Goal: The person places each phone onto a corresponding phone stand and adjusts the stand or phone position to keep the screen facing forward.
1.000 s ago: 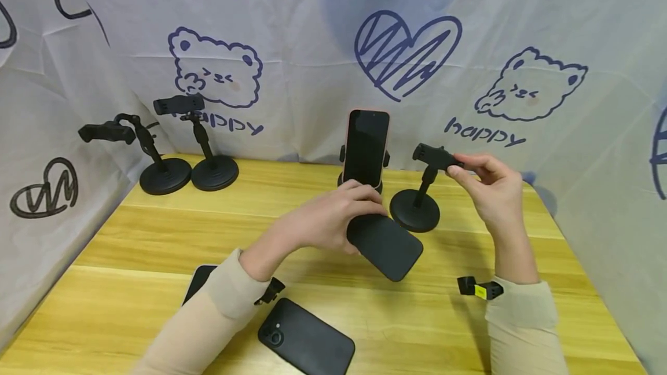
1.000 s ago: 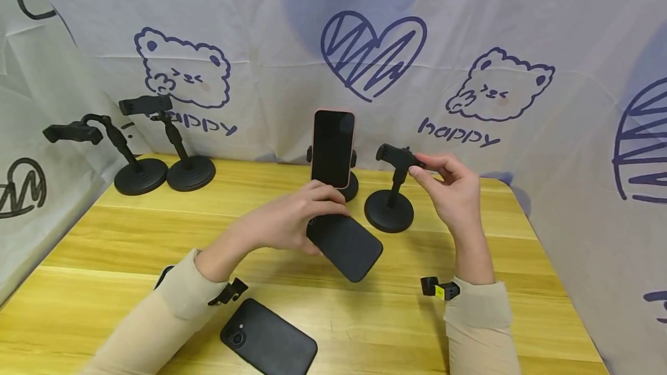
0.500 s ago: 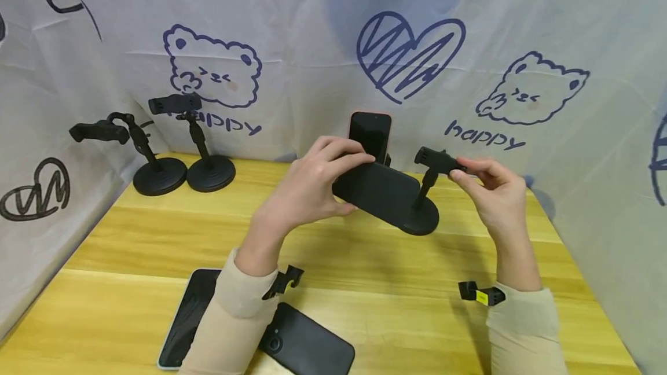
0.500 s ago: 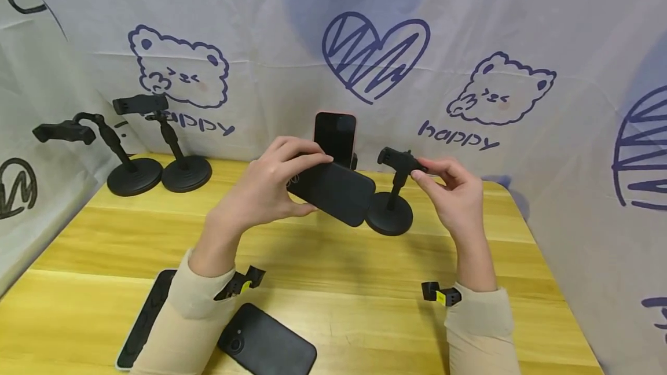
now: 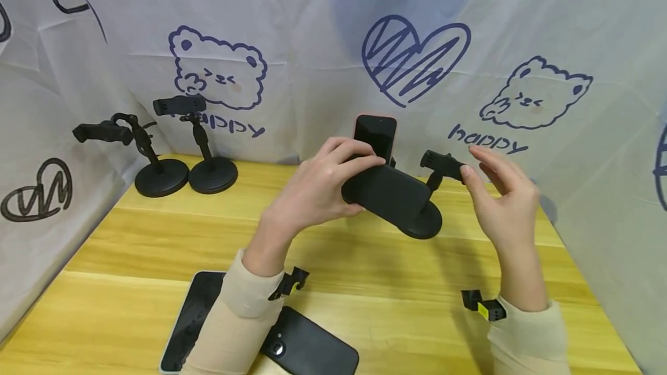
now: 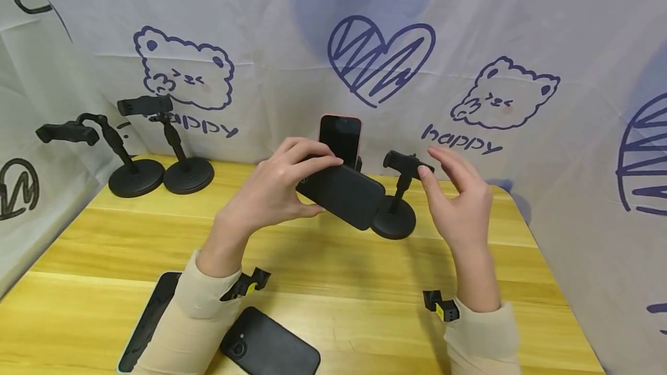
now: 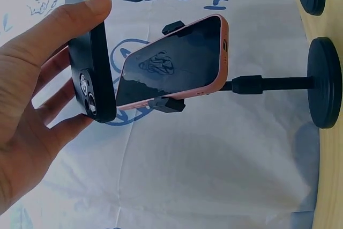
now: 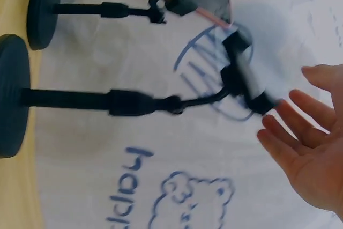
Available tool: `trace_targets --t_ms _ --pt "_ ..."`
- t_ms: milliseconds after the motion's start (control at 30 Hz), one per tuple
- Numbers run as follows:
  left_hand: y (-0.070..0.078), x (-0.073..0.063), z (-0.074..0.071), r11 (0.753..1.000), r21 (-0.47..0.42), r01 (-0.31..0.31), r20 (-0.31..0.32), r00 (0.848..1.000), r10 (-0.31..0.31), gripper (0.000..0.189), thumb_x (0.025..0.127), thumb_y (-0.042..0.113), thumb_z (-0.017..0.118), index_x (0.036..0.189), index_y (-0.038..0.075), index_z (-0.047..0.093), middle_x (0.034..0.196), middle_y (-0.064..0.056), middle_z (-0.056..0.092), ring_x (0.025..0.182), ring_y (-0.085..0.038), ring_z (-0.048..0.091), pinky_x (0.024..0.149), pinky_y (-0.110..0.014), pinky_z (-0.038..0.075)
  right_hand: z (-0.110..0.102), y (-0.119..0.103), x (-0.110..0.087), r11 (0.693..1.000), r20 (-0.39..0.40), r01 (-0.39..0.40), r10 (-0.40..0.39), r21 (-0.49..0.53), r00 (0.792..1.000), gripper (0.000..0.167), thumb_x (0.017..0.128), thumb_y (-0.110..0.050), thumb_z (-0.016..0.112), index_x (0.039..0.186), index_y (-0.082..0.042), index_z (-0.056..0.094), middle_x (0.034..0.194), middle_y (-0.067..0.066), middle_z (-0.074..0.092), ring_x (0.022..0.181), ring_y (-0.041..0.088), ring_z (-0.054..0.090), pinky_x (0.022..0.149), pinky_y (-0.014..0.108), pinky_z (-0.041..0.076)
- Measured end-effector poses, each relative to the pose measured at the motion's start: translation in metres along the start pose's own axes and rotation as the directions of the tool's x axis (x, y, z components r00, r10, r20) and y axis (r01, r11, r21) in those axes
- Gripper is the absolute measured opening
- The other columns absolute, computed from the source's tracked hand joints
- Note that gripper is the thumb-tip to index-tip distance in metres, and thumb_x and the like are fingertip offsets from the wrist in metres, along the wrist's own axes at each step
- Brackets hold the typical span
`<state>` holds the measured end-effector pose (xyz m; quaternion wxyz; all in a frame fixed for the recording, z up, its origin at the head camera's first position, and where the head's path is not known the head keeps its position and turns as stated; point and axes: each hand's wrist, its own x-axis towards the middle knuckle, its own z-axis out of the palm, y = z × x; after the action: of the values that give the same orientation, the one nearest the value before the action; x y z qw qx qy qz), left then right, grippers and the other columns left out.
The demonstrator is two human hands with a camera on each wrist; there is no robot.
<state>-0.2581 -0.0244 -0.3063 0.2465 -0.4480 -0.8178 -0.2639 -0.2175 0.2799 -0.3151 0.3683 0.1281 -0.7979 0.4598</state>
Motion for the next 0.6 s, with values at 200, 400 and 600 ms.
trace_targets --t_ms 200,400,600 --pt "0.001 -0.003 -0.001 1.0 0.03 -0.008 -0.014 1.0 0.009 0.08 0.064 0.02 0.102 0.136 0.015 0.068 0.137 -0.004 0.058 0.131 -0.025 0.047 0.102 -0.039 0.054 0.017 -0.029 -0.01 0.984 0.018 0.152 -0.155 0.094 0.988 0.041 0.087 0.018 0.071 0.126 0.006 0.071 0.125 0.018 0.07 0.115 0.016 0.067 0.095 0.02 0.055" --pt "0.0 -0.005 -0.001 0.997 0.076 -0.017 -0.025 1.0 0.019 0.08 0.066 0.021 0.102 0.138 0.014 0.068 0.138 -0.005 0.059 0.132 -0.025 0.047 0.104 -0.038 0.052 0.035 -0.045 -0.025 0.989 0.242 -0.025 -0.012 0.147 0.97 0.042 0.094 0.004 0.073 0.135 -0.005 0.068 0.128 0.01 0.07 0.109 0.01 0.067 0.088 0.017 0.057" --pt "0.001 -0.005 0.0 0.994 0.101 -0.032 -0.032 0.999 0.035 0.078 0.068 0.023 0.101 0.138 0.014 0.068 0.138 -0.006 0.059 0.132 -0.026 0.048 0.105 -0.037 0.052 0.048 -0.047 -0.032 0.962 0.313 -0.18 0.109 0.206 0.943 0.045 0.091 0.004 0.077 0.135 -0.002 0.066 0.12 0.017 0.07 0.094 0.008 0.071 0.079 0.021 0.061"
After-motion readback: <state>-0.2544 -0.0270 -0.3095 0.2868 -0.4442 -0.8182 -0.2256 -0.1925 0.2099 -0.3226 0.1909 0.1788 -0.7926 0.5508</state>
